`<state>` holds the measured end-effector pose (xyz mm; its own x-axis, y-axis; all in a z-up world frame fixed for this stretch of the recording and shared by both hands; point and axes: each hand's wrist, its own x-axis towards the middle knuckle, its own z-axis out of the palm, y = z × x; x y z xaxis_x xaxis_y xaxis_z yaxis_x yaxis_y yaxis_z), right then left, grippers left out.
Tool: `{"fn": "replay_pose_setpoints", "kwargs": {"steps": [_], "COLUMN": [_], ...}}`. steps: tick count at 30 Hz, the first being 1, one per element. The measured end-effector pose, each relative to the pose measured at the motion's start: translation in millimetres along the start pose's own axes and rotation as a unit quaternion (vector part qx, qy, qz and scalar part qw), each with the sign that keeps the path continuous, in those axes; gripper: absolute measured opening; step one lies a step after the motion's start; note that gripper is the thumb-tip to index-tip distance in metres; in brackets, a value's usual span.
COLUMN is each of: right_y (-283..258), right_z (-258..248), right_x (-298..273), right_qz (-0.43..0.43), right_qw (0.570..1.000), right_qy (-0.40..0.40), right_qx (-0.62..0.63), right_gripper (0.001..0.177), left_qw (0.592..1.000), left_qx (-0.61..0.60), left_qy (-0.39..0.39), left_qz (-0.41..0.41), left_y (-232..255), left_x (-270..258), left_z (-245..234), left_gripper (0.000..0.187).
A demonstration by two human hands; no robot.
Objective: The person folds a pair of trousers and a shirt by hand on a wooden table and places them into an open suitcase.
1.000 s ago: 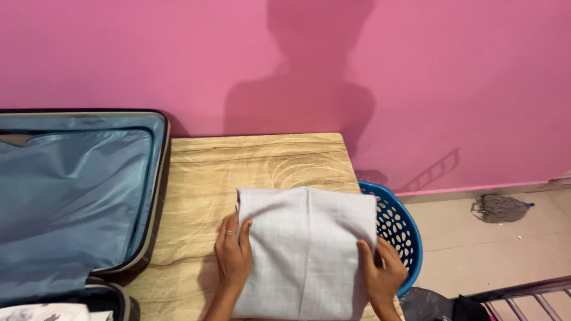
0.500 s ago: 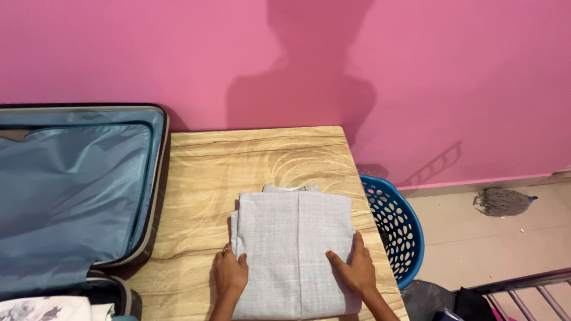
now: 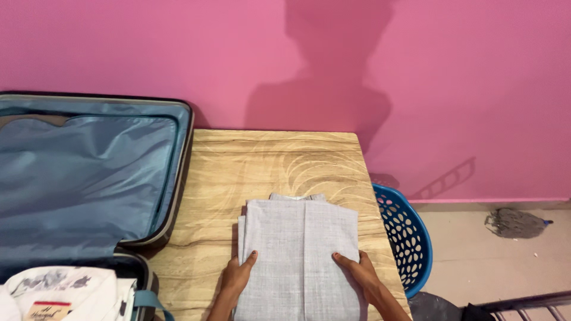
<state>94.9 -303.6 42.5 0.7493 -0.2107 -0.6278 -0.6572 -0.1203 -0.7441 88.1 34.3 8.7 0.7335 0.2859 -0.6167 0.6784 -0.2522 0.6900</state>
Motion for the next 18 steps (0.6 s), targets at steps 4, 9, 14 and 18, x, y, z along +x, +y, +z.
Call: {"fn": "replay_pose_setpoints", "kwargs": {"steps": [4,9,14,18], "right_y": [-3,4,-3,-26], "right_z": [-4,-8,-7,-10], "right_x": [-6,-12,-7,-14], "right_qz": [0.001,0.067,0.094,0.032], "right_qw": [0.998,0.993,0.991,0.993], "right_qy": [-0.048,-0.099,-0.098,-0.107], "right_qx": [0.031,0.013,-0.019,-0.028], "right_gripper": [0.077,0.073,0.075,0.077], "left_qw": [0.999,0.998,0.994,0.988], "left_qx": [0.009,0.012,-0.084,-0.116], "left_qy": [0.050,0.051,-0.063,-0.097], "left_qz": [0.003,-0.037,-0.029,0.014], "left_y": [-8,-10,-13,-8], "left_x": [-7,-17,-7,17], "left_z": [-2,-13,-28,-27], "left_gripper": [0.057,0.060,0.054,0.050]}}
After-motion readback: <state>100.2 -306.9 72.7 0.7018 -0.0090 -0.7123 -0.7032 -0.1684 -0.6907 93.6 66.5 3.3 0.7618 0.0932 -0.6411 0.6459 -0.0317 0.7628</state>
